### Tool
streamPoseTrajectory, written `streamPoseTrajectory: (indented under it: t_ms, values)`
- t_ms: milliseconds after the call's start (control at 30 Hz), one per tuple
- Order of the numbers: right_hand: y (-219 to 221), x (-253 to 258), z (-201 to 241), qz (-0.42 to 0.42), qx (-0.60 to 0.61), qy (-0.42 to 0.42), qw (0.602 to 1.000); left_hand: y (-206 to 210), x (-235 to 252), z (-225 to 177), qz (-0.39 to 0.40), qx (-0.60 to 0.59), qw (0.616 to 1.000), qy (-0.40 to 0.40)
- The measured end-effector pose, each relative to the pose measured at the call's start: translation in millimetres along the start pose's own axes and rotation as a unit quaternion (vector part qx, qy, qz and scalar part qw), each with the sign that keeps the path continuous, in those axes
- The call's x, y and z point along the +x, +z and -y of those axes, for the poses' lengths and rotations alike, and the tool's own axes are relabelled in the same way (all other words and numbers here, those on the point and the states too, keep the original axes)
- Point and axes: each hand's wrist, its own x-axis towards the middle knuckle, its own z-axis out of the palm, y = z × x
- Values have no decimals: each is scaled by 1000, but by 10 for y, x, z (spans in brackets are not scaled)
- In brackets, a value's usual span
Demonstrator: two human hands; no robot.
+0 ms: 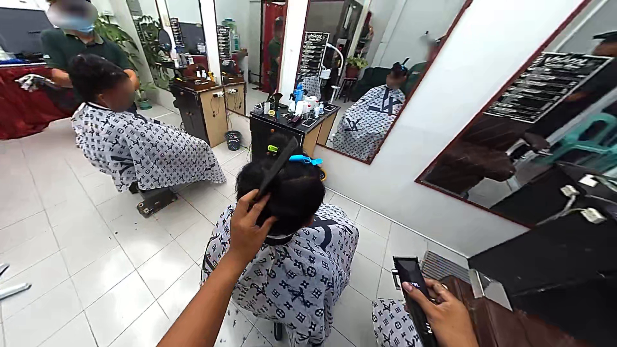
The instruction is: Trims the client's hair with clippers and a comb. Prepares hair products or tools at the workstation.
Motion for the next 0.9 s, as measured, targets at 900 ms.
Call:
streamPoseTrajectory:
  t_ms: [900]
  values:
    - [180, 218, 237, 59, -11, -29, 998, -221, 495, 240, 76, -91, 989, -92]
